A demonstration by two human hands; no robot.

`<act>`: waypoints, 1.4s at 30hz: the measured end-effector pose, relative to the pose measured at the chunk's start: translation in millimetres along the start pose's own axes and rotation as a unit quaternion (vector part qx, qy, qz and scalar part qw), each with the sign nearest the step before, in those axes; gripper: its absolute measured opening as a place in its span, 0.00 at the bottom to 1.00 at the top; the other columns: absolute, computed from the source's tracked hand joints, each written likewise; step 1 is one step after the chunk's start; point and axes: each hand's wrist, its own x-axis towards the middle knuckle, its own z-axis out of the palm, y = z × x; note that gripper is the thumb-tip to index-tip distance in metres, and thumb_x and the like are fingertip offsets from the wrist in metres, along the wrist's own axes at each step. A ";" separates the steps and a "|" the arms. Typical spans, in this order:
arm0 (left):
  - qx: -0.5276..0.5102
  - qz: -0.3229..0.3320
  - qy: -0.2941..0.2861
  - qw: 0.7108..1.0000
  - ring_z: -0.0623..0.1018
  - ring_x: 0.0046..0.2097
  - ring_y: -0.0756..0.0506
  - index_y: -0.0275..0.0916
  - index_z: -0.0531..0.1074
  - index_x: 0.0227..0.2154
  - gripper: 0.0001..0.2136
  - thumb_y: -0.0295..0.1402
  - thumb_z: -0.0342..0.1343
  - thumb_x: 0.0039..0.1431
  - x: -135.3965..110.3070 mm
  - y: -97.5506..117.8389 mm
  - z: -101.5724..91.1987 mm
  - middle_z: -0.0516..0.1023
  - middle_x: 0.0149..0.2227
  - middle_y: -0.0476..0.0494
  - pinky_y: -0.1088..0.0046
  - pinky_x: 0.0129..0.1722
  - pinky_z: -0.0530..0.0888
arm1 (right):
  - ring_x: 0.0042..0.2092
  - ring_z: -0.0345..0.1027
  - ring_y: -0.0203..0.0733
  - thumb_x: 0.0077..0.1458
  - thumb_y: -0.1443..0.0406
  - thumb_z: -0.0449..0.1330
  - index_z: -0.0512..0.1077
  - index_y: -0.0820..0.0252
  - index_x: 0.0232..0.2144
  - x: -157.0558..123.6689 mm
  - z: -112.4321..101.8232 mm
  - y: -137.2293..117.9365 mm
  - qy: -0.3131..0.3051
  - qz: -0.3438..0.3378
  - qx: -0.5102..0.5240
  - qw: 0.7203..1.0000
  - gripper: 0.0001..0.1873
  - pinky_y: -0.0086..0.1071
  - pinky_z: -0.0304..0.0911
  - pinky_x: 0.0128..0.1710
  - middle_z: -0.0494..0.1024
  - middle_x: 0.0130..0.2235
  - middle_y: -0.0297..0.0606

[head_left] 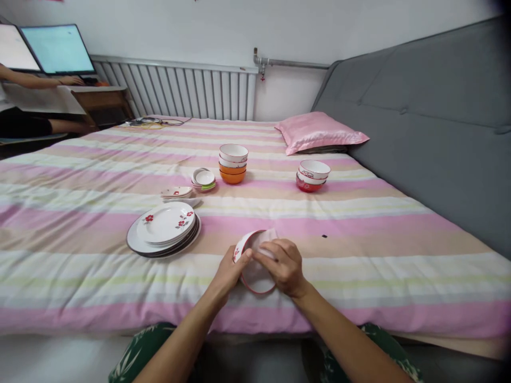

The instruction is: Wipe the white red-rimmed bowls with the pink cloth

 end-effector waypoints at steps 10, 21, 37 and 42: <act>0.077 0.013 -0.013 0.997 0.72 0.47 0.37 0.32 0.68 0.45 0.27 0.50 0.57 0.49 2.7 -6.4 -0.3 0.74 0.45 0.36 0.61 0.47 0.67 | 0.46 0.65 0.46 0.58 0.71 0.51 0.74 0.59 0.40 -2.8 9.1 -7.4 -0.172 0.116 0.009 0.978 0.12 0.37 0.63 0.45 0.77 0.42 0.40; 0.040 0.007 -0.004 0.999 0.73 0.46 0.37 0.32 0.69 0.44 0.27 0.50 0.58 0.48 3.1 -7.8 1.8 0.75 0.41 0.38 0.62 0.46 0.70 | 0.41 0.68 0.45 0.49 0.70 0.54 0.68 0.58 0.48 0.6 -5.9 -17.6 -0.328 0.277 0.100 0.898 0.22 0.35 0.63 0.39 0.75 0.43 0.41; 0.050 0.021 0.009 0.998 0.74 0.44 0.39 0.32 0.71 0.42 0.27 0.54 0.53 0.51 2.0 -6.0 1.1 0.76 0.40 0.39 0.66 0.44 0.69 | 0.28 0.63 0.34 0.46 0.73 0.53 0.69 0.59 0.29 8.1 -10.9 -24.7 -0.221 0.375 0.339 0.834 0.08 0.26 0.57 0.30 0.71 0.26 0.29; 0.015 0.006 0.005 1.000 0.74 0.47 0.37 0.35 0.72 0.44 0.25 0.52 0.54 0.52 0.2 -3.2 1.2 0.78 0.42 0.38 0.65 0.47 0.69 | 0.32 0.65 0.37 0.46 0.67 0.59 0.65 0.58 0.35 7.8 -9.7 -21.5 -0.003 0.477 0.209 0.854 0.11 0.30 0.62 0.33 0.71 0.32 0.33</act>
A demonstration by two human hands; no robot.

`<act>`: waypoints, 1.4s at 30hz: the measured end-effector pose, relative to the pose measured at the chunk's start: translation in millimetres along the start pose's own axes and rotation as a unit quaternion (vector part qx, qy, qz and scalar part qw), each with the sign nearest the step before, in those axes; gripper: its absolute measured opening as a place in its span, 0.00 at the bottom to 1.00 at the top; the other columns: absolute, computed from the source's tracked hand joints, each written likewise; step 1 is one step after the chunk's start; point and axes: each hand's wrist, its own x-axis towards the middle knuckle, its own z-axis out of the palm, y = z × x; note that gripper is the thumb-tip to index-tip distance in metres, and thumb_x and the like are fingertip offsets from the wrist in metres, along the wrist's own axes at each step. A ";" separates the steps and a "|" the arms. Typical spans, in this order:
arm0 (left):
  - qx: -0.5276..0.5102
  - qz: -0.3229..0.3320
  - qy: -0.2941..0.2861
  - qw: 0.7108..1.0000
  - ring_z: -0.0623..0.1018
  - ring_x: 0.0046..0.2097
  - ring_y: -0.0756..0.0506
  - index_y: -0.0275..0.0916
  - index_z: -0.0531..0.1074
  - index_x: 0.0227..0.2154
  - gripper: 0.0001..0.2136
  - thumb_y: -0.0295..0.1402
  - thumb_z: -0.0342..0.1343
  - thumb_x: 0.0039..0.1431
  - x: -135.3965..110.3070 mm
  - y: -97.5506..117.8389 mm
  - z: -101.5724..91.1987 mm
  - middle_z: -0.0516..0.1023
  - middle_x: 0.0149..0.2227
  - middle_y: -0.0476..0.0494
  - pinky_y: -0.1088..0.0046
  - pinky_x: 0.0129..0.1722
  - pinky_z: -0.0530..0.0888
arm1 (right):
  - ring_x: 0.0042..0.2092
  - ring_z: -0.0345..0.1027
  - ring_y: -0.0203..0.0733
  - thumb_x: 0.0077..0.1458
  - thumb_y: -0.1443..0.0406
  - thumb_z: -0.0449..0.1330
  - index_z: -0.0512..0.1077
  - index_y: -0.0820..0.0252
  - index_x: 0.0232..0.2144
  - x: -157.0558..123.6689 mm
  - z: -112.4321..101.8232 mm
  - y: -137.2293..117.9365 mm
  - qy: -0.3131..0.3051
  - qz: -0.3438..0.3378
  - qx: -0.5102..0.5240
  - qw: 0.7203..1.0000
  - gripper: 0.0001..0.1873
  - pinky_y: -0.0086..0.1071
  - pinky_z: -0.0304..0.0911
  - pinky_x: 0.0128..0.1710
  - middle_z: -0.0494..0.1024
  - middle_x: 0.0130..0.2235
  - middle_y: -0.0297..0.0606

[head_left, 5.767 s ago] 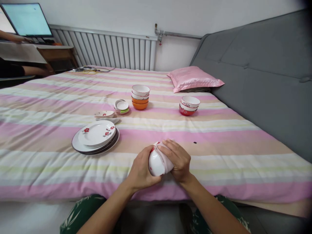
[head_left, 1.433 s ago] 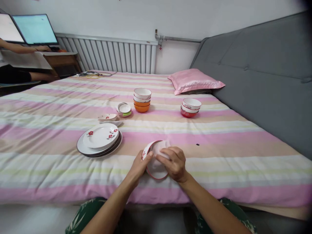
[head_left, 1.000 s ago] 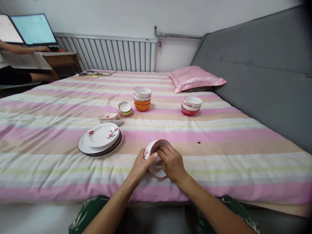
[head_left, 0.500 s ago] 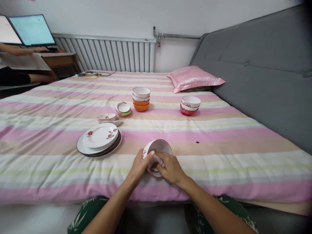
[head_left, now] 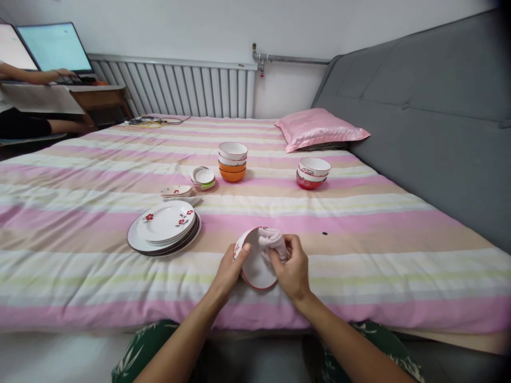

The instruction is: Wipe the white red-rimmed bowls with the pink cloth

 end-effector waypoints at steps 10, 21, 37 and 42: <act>0.011 -0.009 -0.014 1.000 0.74 0.48 0.37 0.35 0.70 0.45 0.28 0.54 0.52 0.52 1.5 -1.9 -1.2 0.76 0.46 0.36 0.62 0.48 0.69 | 0.27 0.57 0.35 0.48 0.60 0.61 0.59 0.56 0.25 -5.5 3.2 6.5 0.087 -0.033 -0.058 0.994 0.13 0.30 0.57 0.28 0.62 0.25 0.28; 0.071 0.070 -0.074 0.992 0.73 0.50 0.36 0.33 0.64 0.51 0.32 0.44 0.64 0.45 -0.1 -3.5 -1.7 0.73 0.50 0.34 0.62 0.48 0.70 | 0.31 0.67 0.43 0.49 0.57 0.58 0.62 0.56 0.31 -0.5 9.8 6.0 -0.041 -0.028 -0.171 0.984 0.12 0.32 0.60 0.30 0.71 0.30 0.35; 0.073 0.160 -0.132 0.976 0.69 0.56 0.36 0.37 0.64 0.54 0.32 0.38 0.64 0.45 -3.0 7.4 -1.2 0.70 0.54 0.37 0.63 0.55 0.66 | 0.42 0.68 0.46 0.43 0.69 0.52 0.60 0.58 0.45 -3.9 10.1 8.3 -0.095 -0.027 0.011 0.995 0.22 0.37 0.64 0.42 0.73 0.40 0.41; 0.076 0.152 -0.134 0.976 0.70 0.55 0.37 0.37 0.62 0.55 0.33 0.38 0.65 0.45 -2.4 5.5 -2.5 0.71 0.54 0.37 0.63 0.55 0.66 | 0.35 0.67 0.40 0.41 0.70 0.54 0.63 0.56 0.39 -2.2 8.5 6.4 -0.147 -0.039 0.056 0.987 0.18 0.31 0.63 0.37 0.72 0.35 0.34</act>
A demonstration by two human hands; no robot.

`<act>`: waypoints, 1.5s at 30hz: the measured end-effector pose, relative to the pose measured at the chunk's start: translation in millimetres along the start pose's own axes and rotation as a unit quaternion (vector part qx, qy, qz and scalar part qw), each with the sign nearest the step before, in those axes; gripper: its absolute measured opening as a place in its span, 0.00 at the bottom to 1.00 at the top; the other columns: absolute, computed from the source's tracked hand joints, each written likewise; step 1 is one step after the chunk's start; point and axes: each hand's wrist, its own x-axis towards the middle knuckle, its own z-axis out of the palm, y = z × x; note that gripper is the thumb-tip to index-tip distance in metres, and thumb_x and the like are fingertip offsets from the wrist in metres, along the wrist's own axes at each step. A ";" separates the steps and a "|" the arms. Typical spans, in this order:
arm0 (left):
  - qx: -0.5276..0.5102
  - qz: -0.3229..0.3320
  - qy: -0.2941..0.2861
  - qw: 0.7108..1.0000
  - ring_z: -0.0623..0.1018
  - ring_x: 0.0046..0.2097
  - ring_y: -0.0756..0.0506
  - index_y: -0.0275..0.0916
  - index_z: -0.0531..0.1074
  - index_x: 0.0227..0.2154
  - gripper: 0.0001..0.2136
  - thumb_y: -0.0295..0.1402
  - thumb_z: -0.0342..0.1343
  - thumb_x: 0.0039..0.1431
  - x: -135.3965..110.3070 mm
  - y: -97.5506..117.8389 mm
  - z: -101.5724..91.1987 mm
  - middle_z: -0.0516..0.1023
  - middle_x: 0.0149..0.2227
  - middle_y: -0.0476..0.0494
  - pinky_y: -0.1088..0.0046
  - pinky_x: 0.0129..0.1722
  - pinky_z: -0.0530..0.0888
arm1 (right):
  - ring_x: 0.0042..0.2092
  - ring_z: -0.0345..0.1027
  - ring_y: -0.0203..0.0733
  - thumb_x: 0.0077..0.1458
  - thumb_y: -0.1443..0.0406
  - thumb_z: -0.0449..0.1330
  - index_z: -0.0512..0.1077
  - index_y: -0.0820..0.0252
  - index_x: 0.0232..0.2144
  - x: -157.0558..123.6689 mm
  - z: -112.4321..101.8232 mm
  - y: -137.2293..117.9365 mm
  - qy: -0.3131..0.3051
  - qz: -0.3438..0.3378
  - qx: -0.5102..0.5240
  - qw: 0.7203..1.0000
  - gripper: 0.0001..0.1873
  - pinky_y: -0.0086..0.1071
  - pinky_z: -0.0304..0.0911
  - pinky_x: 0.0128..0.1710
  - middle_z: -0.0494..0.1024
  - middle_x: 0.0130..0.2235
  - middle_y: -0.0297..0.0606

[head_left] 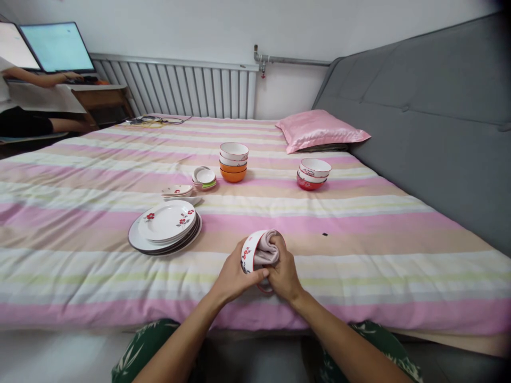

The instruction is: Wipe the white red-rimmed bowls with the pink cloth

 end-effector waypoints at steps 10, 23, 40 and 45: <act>-0.019 -0.015 -0.005 1.000 0.72 0.52 0.37 0.37 0.61 0.56 0.37 0.43 0.66 0.42 0.0 -3.6 0.8 0.72 0.52 0.36 0.64 0.51 0.69 | 0.33 0.64 0.39 0.47 0.67 0.55 0.67 0.58 0.29 7.7 -11.1 -3.8 -0.138 -0.061 0.018 0.988 0.04 0.31 0.61 0.35 0.71 0.30 0.33; -0.041 0.013 -0.018 0.999 0.71 0.53 0.36 0.36 0.58 0.56 0.39 0.50 0.63 0.43 0.9 -18.0 -0.6 0.70 0.53 0.34 0.63 0.52 0.68 | 0.37 0.65 0.39 0.49 0.69 0.57 0.68 0.58 0.27 7.1 -18.2 -1.9 -0.251 -0.131 -0.074 0.956 0.02 0.31 0.60 0.38 0.73 0.33 0.34; 0.019 0.004 -0.015 1.000 0.71 0.54 0.37 0.35 0.57 0.57 0.38 0.49 0.62 0.47 0.7 -14.9 -0.7 0.68 0.54 0.35 0.63 0.52 0.68 | 0.35 0.64 0.40 0.44 0.76 0.53 0.68 0.58 0.22 11.0 -55.3 -13.4 -0.316 -0.137 -0.331 0.879 0.09 0.32 0.53 0.35 0.75 0.28 0.34; 0.026 -0.012 0.002 1.000 0.70 0.54 0.37 0.35 0.57 0.57 0.37 0.49 0.61 0.48 1.5 -15.3 -1.0 0.69 0.54 0.34 0.61 0.53 0.68 | 0.31 0.62 0.39 0.38 0.77 0.51 0.68 0.59 0.21 19.2 -74.8 -9.1 -0.219 -0.159 -0.319 0.908 0.11 0.32 0.55 0.33 0.73 0.25 0.34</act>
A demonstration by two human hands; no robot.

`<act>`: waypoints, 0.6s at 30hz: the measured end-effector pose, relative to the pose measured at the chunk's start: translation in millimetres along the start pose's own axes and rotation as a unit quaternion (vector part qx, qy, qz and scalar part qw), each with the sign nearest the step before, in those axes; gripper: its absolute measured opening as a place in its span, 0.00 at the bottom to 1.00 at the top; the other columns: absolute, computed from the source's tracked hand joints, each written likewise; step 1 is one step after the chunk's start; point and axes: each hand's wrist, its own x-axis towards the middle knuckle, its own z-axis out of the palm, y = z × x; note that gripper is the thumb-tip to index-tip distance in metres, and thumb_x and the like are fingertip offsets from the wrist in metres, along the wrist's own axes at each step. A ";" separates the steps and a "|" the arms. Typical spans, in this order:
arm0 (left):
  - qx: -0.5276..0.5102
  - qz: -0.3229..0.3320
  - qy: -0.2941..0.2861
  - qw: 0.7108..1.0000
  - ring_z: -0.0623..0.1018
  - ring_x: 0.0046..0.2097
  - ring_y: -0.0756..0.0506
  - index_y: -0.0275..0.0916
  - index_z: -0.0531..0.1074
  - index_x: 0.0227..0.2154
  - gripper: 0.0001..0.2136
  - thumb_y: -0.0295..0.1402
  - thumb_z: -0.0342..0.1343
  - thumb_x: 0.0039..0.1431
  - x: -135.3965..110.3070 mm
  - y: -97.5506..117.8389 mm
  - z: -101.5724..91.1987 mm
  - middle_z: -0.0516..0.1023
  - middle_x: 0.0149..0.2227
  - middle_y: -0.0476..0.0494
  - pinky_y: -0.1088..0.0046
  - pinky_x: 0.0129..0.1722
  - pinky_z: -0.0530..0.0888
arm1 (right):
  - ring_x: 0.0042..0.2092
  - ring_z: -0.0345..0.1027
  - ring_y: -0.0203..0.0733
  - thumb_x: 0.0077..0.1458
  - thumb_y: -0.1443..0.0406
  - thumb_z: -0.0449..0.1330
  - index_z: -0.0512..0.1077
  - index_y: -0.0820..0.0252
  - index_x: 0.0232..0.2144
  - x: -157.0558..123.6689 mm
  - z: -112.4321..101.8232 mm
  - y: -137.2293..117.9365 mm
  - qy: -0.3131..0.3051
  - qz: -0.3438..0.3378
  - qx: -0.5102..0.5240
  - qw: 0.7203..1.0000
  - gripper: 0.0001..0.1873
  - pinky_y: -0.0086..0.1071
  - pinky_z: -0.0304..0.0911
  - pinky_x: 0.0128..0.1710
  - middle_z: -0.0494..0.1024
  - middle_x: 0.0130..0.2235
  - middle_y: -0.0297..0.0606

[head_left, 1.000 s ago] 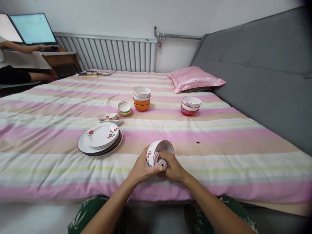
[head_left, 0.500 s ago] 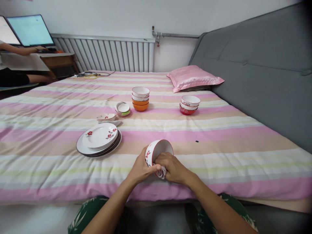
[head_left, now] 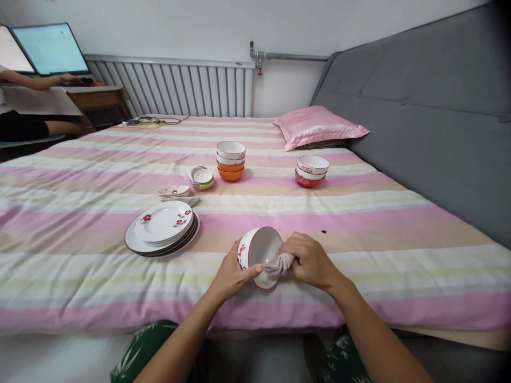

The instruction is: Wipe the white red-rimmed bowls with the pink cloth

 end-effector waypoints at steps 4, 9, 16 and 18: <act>0.004 -0.032 0.011 0.999 0.70 0.54 0.36 0.34 0.58 0.56 0.36 0.50 0.58 0.49 1.7 0.2 -0.1 0.68 0.55 0.33 0.61 0.53 0.68 | 0.34 0.64 0.41 0.43 0.78 0.52 0.71 0.60 0.29 0.5 -4.9 10.5 0.238 -0.023 0.010 0.971 0.14 0.34 0.60 0.36 0.75 0.30 0.37; 0.013 -0.036 0.024 0.999 0.70 0.55 0.36 0.32 0.59 0.56 0.36 0.51 0.57 0.50 2.3 -0.5 1.3 0.69 0.55 0.32 0.61 0.53 0.67 | 0.42 0.66 0.44 0.50 0.76 0.56 0.72 0.57 0.42 1.7 6.2 4.3 0.376 -0.048 -0.066 0.923 0.18 0.38 0.65 0.41 0.73 0.40 0.41; 0.031 0.004 0.027 0.999 0.69 0.56 0.36 0.34 0.59 0.56 0.34 0.49 0.58 0.51 2.9 -2.0 1.8 0.68 0.56 0.34 0.60 0.55 0.66 | 0.45 0.66 0.43 0.57 0.75 0.52 0.72 0.58 0.46 17.8 44.0 -6.6 0.288 -0.058 -0.115 0.949 0.17 0.37 0.65 0.46 0.73 0.45 0.44; 0.034 0.007 0.027 0.999 0.68 0.57 0.37 0.34 0.59 0.56 0.33 0.48 0.58 0.51 2.9 -2.5 1.7 0.68 0.56 0.34 0.61 0.56 0.65 | 0.44 0.65 0.43 0.58 0.74 0.52 0.73 0.58 0.46 21.7 51.0 -7.6 0.280 -0.042 -0.126 0.951 0.17 0.37 0.65 0.45 0.74 0.45 0.44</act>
